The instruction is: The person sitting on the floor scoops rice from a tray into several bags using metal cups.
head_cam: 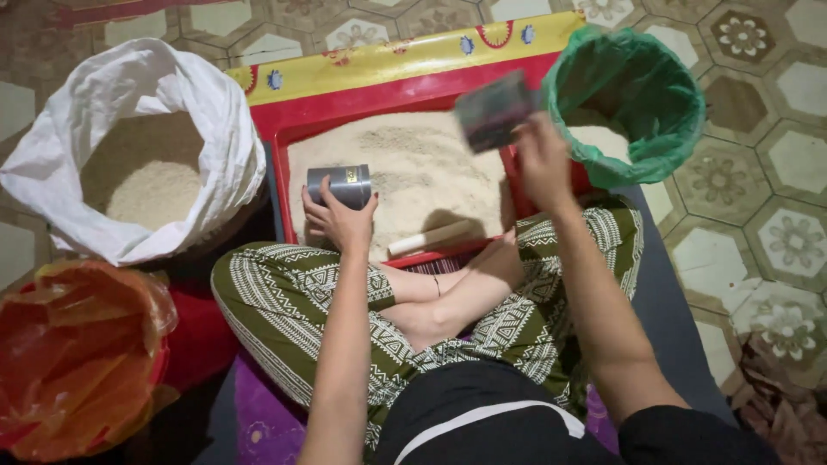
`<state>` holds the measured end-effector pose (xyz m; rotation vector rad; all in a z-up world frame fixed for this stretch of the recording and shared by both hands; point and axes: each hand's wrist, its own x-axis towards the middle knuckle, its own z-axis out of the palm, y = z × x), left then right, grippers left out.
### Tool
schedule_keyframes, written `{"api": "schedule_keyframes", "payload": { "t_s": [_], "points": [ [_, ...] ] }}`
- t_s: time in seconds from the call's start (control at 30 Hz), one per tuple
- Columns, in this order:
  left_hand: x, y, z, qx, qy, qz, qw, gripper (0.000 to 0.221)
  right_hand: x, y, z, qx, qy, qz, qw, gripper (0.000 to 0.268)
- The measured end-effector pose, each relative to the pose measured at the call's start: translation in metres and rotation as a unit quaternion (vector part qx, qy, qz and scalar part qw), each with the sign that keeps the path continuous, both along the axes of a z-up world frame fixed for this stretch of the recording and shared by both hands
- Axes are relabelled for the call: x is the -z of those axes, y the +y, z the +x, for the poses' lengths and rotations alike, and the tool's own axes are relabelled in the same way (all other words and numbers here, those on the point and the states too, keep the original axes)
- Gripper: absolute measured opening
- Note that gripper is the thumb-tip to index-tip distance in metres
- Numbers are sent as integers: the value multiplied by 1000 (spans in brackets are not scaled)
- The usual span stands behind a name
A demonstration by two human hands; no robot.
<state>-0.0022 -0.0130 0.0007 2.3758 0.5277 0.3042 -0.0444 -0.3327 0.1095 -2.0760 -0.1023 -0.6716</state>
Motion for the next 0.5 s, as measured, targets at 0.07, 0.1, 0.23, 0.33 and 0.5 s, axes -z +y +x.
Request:
{"api": "schedule_keyframes", "payload": {
  "t_s": [0.07, 0.1, 0.23, 0.33, 0.5],
  "points": [
    [1, 0, -1, 0, -1, 4, 1000, 99, -35, -14, -1, 17, -36, 60, 997, 14],
    [1, 0, -1, -2, -1, 9, 1000, 98, -53, -21, -1, 33, -71, 121, 990, 13],
    [14, 4, 1, 34, -23, 53, 998, 102, -50, -86, 20, -51, -67, 355, 931, 24],
    [13, 4, 0, 35, -12, 60, 998, 101, -38, -128, 30, -68, -53, 501, 861, 29],
    [15, 5, 2, 32, 2, 48, 998, 100, -52, -133, 18, -40, -70, 721, 688, 44]
  ]
}}
